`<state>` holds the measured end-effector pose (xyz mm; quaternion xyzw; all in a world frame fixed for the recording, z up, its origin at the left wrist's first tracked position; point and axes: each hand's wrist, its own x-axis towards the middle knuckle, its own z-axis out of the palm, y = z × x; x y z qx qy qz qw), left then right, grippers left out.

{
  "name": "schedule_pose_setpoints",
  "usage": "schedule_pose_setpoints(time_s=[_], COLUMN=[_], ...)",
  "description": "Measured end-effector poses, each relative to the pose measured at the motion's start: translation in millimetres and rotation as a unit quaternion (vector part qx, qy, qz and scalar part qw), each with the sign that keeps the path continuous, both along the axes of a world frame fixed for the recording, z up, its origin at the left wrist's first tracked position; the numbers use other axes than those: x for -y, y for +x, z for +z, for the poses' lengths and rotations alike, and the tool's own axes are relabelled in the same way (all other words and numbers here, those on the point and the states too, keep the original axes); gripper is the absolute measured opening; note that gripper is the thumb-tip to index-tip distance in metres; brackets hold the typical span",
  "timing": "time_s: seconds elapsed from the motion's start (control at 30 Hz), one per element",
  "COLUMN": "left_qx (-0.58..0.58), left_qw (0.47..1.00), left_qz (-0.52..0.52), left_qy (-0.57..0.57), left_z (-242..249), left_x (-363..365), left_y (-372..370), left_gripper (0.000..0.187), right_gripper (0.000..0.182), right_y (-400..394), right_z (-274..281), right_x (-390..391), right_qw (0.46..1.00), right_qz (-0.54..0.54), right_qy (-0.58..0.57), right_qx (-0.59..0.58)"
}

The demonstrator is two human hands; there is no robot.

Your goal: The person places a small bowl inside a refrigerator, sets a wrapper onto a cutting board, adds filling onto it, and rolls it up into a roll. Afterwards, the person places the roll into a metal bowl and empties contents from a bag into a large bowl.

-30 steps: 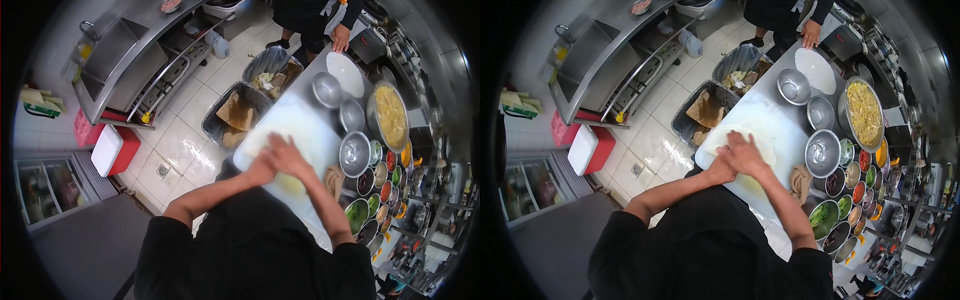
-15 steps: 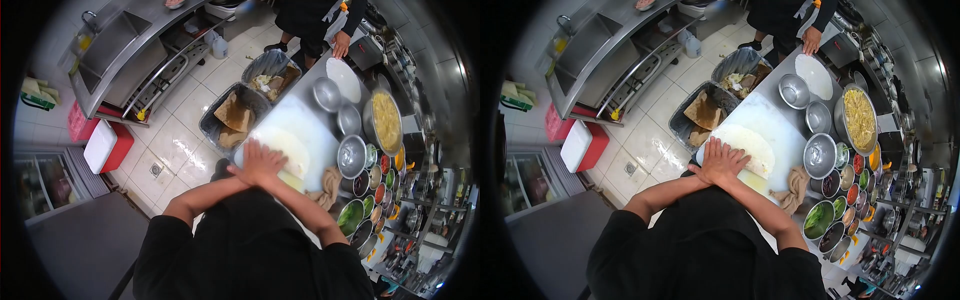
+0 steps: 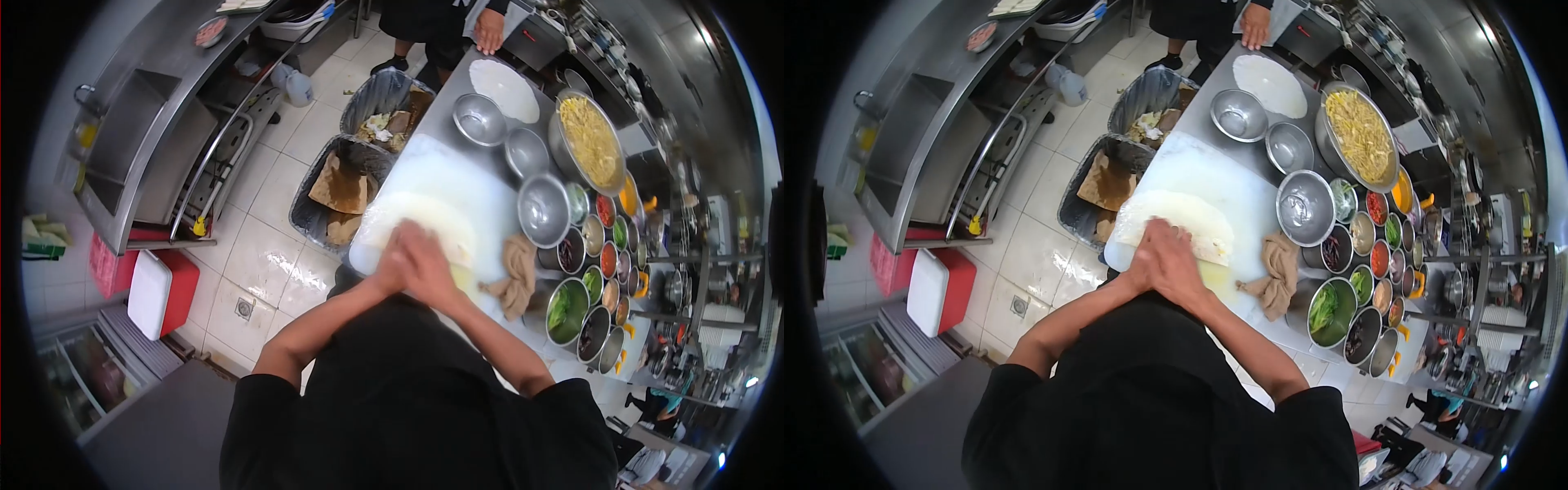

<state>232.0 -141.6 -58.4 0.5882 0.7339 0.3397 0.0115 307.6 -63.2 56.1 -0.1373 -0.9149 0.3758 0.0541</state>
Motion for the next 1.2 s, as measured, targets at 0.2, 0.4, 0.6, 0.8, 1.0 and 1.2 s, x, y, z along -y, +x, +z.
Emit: schedule_pose_setpoints(time_s=[0.2,0.4,0.6,0.8,1.0,1.2], left_qx=[-0.069,-0.057,-0.061,-0.053,-0.066,-0.052], left_qw=[0.994,0.995,0.996,0.995,0.991,0.991], left_qz=[0.005,-0.013,-0.018,-0.032,-0.044,-0.055], left_qy=[-0.083,-0.079,-0.061,-0.083,-0.105,-0.107], left_z=[30,41,43,49,45,49], left_x=[-2,-4,-4,-6,-6,-6], left_y=[0,-3,-2,-3,-5,-7], left_gripper=[0.044,0.042,0.042,0.044,0.042,0.047], right_gripper=[0.075,0.070,0.044,0.034,0.033,0.046], right_y=[83,98,92,80,71,60], right_z=[-52,-62,-57,-62,-57,-65], right_x=[-37,-38,-26,-30,-33,-25], right_qw=[0.967,0.947,0.886,0.883,0.846,0.670], right_qz=[-0.061,-0.258,-0.427,-0.459,-0.525,-0.632], right_qy=[0.191,0.187,0.174,0.071,-0.087,-0.377], right_qx=[0.156,0.034,0.038,0.069,0.044,-0.102])
